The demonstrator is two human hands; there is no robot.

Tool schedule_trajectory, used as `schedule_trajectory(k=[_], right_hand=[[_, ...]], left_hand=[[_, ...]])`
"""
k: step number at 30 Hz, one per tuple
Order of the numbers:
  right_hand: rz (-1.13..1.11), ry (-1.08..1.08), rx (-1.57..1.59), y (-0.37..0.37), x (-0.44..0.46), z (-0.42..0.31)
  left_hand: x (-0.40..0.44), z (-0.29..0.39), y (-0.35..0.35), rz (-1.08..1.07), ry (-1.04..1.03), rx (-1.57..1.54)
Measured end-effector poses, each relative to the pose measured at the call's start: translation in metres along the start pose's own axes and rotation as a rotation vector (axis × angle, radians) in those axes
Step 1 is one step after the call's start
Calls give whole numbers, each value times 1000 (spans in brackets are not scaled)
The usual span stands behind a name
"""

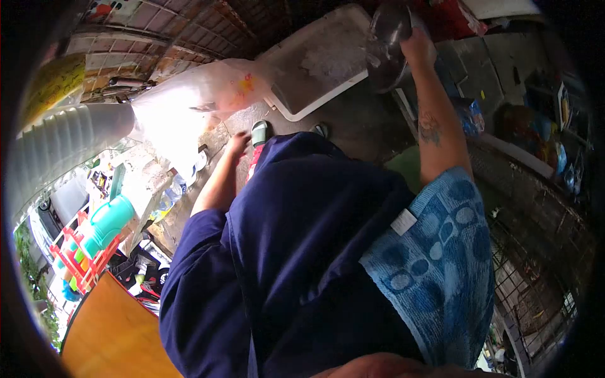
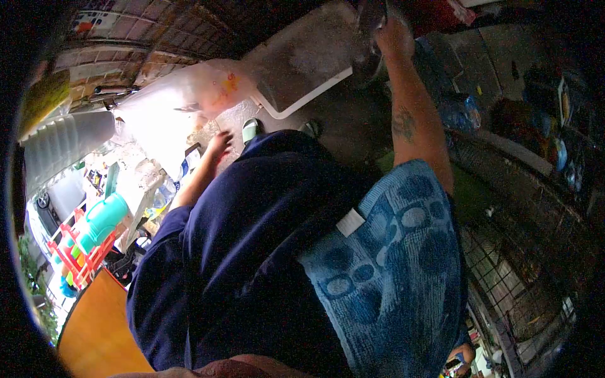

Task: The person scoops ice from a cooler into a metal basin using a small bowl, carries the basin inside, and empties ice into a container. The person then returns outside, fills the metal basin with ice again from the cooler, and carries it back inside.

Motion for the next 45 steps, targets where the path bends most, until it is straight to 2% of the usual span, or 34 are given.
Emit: schedule_trajectory(k=[1,2,3,5,7,8,10,11,15,17,19,20,21,22,23,24,25,26,28,29,31,32,33,34,36,37,39,40,42,43,44,45], right_hand=[[7,30,-17,5,0,-5],[15,61,-34,8,1,-9],[17,61,-34,1,2,-6],[176,217,26,-3,5,-13],[134,244,-34,20,-3,-26],[91,271,-92,28,-8,-33],[147,309,-100,38,-11,-31],[198,352,-108,44,-15,-30],[313,306,-7,59,-37,-4],[249,-29,100,47,-50,31],[93,-447,598,37,-88,48],[257,-564,744,-29,-100,92],[225,-850,1089,-33,-142,84],[191,-918,1216,-45,-169,79],[127,-858,1230,-60,-189,79],[51,-669,1114,-71,-206,76],[2,-382,849,-75,-217,70],[-30,-210,699,-89,-221,83],[-133,-505,1293,-137,-224,99],[-58,-151,906,-106,-221,79],[23,141,495,-75,-221,41],[-99,-435,1155,-95,-215,63],[-242,-1048,1778,-120,-235,43],[-202,-1058,1786,-103,-229,39],[-168,-769,1764,-64,-210,26],[-152,-777,1767,-52,-209,25],[-314,-680,1801,-32,-197,13],[-283,-663,1805,-30,-192,23],[-537,-591,1395,-27,-195,33],[-537,-574,1381,-21,-193,41],[-500,-377,1279,-6,-182,42],[-468,-178,1168,11,-170,41]], left_hand=[[29,-36,40,99,-80,453],[38,-71,72,189,-120,607],[55,-133,95,78,110,489],[48,-161,125,345,-281,715],[25,-180,126,282,-30,679],[11,-181,126,249,93,662],[-11,-175,120,184,334,625],[-12,-165,111,152,343,655],[-7,-60,50,23,-29,778],[-13,6,31,-14,-232,754],[-15,66,22,-58,-435,643],[-11,94,18,-95,-545,577],[-11,122,13,-113,-628,599],[-5,134,13,-179,-503,346],[1,142,10,-259,-361,102],[1,161,5,-276,-423,52],[0,180,0,-264,-436,147],[4,207,-47,-357,-462,237],[4,231,-74,-333,-360,365],[-8,242,-87,-348,-379,392],[-50,256,-113,-512,-307,249],[-69,265,-125,-571,-286,212],[-56,253,-123,-611,-250,167],[-38,245,-128,-647,-237,128],[22,229,-142,-676,-255,64],[44,224,-144,-679,-279,38],[56,235,-151,-679,-327,20],[66,243,-151,-652,-333,30],[55,243,-141,-581,-301,5],[50,243,-141,-564,-302,-16],[49,241,-140,-548,-303,-38],[64,236,-127,-487,-410,31]])
Point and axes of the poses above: each hand's wrist, its own x-axis towards the middle knuckle, its own y-axis out of the back of the hand, z = x × y, the point moved 8 cm from there along x, towards the middle knuckle, and after that the axes turned 1 degree about -x, right-handed, at the moved point
